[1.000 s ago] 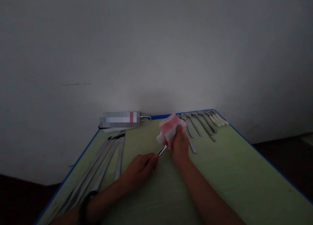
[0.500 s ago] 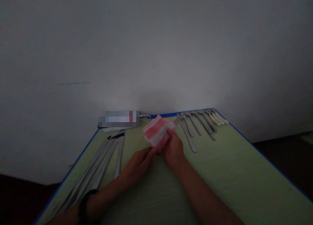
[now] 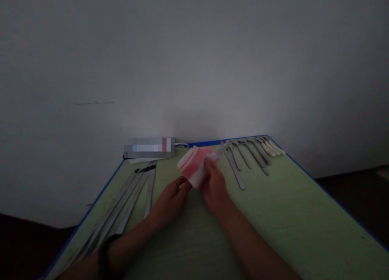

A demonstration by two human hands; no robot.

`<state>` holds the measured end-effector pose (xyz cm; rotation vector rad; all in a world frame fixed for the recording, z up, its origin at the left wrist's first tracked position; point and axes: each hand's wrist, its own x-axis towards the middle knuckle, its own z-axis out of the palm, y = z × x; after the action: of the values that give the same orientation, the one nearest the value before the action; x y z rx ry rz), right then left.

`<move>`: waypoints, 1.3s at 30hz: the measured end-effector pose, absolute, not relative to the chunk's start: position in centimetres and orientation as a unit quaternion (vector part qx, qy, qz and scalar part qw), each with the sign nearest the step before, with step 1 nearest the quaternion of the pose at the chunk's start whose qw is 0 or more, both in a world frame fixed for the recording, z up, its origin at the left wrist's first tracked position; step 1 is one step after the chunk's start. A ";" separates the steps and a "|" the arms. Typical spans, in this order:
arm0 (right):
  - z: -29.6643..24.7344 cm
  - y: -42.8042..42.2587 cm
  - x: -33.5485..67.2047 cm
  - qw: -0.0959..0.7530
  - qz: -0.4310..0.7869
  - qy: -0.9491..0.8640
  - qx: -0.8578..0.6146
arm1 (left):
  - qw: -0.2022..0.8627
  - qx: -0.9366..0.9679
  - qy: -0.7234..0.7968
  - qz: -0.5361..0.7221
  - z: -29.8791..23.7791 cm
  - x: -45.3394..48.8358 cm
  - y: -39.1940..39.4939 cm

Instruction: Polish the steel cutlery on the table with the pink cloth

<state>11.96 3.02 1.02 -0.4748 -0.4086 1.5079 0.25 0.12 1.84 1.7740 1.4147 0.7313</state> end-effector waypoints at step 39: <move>0.6 5.7 16.8 0.729 0.553 -0.094 -0.392 | 0.421 0.821 0.349 0.167 2.2 -0.4 -1.8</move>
<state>16.79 5.69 0.64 -0.8644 -0.2069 1.2180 -0.37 -1.79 2.25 2.0562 0.8737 0.4188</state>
